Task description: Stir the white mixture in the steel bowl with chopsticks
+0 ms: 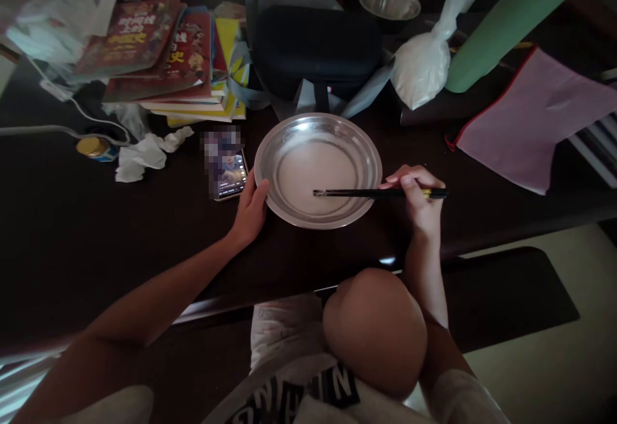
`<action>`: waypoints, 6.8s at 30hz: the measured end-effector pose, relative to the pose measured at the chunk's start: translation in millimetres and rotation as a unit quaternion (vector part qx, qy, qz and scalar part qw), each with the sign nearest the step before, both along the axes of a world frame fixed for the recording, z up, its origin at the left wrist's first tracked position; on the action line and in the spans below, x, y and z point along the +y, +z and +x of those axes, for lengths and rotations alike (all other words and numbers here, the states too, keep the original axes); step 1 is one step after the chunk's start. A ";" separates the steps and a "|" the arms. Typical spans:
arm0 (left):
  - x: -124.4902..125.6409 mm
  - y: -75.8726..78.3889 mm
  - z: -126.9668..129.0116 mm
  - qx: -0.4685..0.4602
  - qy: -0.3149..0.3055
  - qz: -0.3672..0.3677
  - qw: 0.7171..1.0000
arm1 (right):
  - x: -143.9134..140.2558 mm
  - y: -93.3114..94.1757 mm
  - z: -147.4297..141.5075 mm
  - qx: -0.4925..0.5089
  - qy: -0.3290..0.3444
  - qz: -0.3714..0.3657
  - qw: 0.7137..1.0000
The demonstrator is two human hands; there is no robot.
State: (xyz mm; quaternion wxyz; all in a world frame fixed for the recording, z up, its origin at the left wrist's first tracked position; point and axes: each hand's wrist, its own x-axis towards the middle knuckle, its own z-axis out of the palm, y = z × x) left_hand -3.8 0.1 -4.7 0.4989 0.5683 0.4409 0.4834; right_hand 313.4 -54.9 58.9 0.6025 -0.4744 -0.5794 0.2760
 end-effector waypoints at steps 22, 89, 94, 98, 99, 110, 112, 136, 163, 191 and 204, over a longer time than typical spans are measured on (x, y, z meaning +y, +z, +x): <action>-0.2 1.7 1.9 -0.034 0.014 -0.025 0.999 | 0.4 1.8 -1.1 -0.051 0.018 -0.020 0.998; -1.5 4.6 3.0 -0.018 0.012 -0.023 0.999 | 0.9 1.1 -0.5 -0.051 0.016 -0.001 0.999; -2.0 5.8 4.5 -0.036 0.014 -0.026 0.999 | 0.7 0.5 -0.2 0.005 -0.018 0.000 1.000; -1.4 4.2 3.0 0.007 0.017 0.009 1.000 | 1.5 0.8 -0.8 -0.063 0.023 -0.006 0.998; -1.1 3.3 2.3 0.016 0.017 0.016 1.000 | 1.7 0.5 -0.6 -0.063 0.013 -0.003 0.998; 0.0 1.0 1.2 -0.030 0.005 -0.019 0.999 | 1.8 0.7 0.3 -0.063 0.007 0.001 0.998; -0.1 1.1 1.4 -0.031 0.008 -0.021 0.999 | 1.6 -0.4 0.6 -0.027 -0.022 0.008 0.999; 0.1 -1.5 0.3 -0.025 0.004 -0.015 1.000 | 0.4 0.7 -0.7 -0.029 0.010 -0.017 0.999; 0.3 -0.5 0.0 0.024 0.012 0.033 0.999 | 1.3 -1.3 1.5 0.000 -0.024 -0.010 1.000; -1.0 3.2 2.1 -0.001 -0.003 0.004 1.000 | 1.6 0.1 1.3 -0.025 -0.027 -0.005 0.999; -1.3 3.9 2.1 0.025 0.016 0.026 0.999 | 0.9 0.9 0.8 -0.022 0.015 -0.020 0.999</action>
